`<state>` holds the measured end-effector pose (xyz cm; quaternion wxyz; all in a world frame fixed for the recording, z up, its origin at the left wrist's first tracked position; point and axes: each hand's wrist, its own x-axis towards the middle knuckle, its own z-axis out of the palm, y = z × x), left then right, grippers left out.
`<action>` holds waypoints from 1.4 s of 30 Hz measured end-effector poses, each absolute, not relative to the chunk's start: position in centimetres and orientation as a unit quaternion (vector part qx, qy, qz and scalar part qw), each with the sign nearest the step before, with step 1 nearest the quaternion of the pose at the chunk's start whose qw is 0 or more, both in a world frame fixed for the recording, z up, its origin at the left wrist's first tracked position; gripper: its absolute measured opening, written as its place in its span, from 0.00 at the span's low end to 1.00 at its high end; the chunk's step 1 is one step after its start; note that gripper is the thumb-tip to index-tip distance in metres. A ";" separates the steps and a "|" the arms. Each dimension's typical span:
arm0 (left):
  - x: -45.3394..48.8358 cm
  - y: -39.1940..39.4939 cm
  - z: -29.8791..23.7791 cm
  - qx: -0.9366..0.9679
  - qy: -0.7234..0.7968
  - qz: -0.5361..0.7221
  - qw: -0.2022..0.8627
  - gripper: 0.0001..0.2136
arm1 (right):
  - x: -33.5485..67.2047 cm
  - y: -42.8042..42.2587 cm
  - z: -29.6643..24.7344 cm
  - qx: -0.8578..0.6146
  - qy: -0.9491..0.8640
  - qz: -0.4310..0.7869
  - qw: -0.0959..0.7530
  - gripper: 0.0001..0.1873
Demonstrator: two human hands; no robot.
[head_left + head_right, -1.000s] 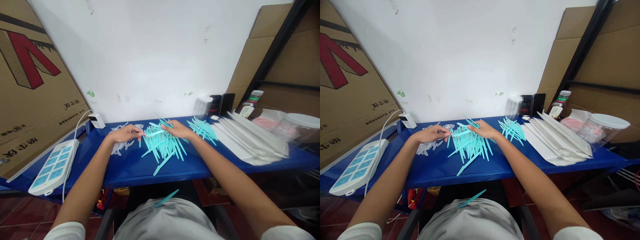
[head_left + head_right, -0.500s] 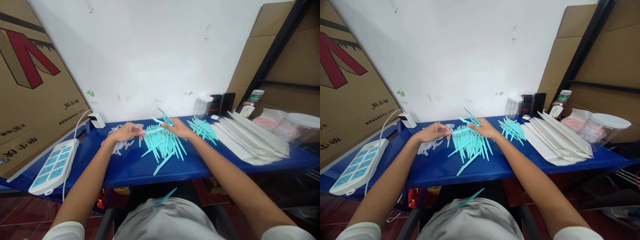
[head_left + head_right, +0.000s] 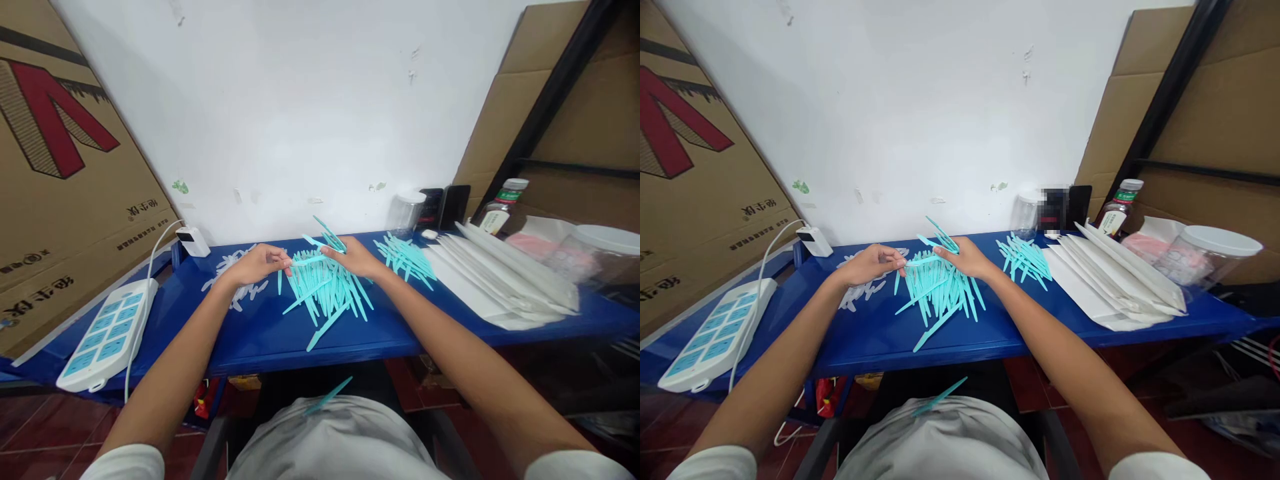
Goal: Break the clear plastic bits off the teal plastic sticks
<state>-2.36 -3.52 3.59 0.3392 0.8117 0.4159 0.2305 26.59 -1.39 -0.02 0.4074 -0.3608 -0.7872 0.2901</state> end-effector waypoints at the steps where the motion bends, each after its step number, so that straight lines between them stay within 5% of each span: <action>1: -2.0 -3.5 3.3 0.807 0.416 0.249 0.338 0.18 | 26.5 -1.3 -0.1 -0.359 -0.785 0.283 0.417 0.28; 16: 0.5 -2.9 1.0 0.682 0.476 0.439 0.339 0.22 | 26.2 -0.7 -0.7 -0.355 -0.782 0.269 0.435 0.28; 25: -2.3 -0.6 1.6 0.382 0.474 0.533 0.588 0.18 | 27.3 0.0 -0.6 -0.386 -0.778 0.252 0.426 0.26; 29: -2.1 -0.9 1.3 0.444 0.475 0.528 0.546 0.16 | 27.6 0.4 -0.7 -0.419 -0.766 0.225 0.432 0.28; 37: 0.0 -2.4 0.4 0.713 0.502 0.420 0.251 0.20 | 27.4 -0.1 -0.4 -0.386 -0.769 0.255 0.441 0.28; 42: 0.3 -2.4 0.4 0.679 0.486 0.463 0.299 0.20 | 27.2 -1.1 0.1 -0.365 -0.783 0.317 0.393 0.28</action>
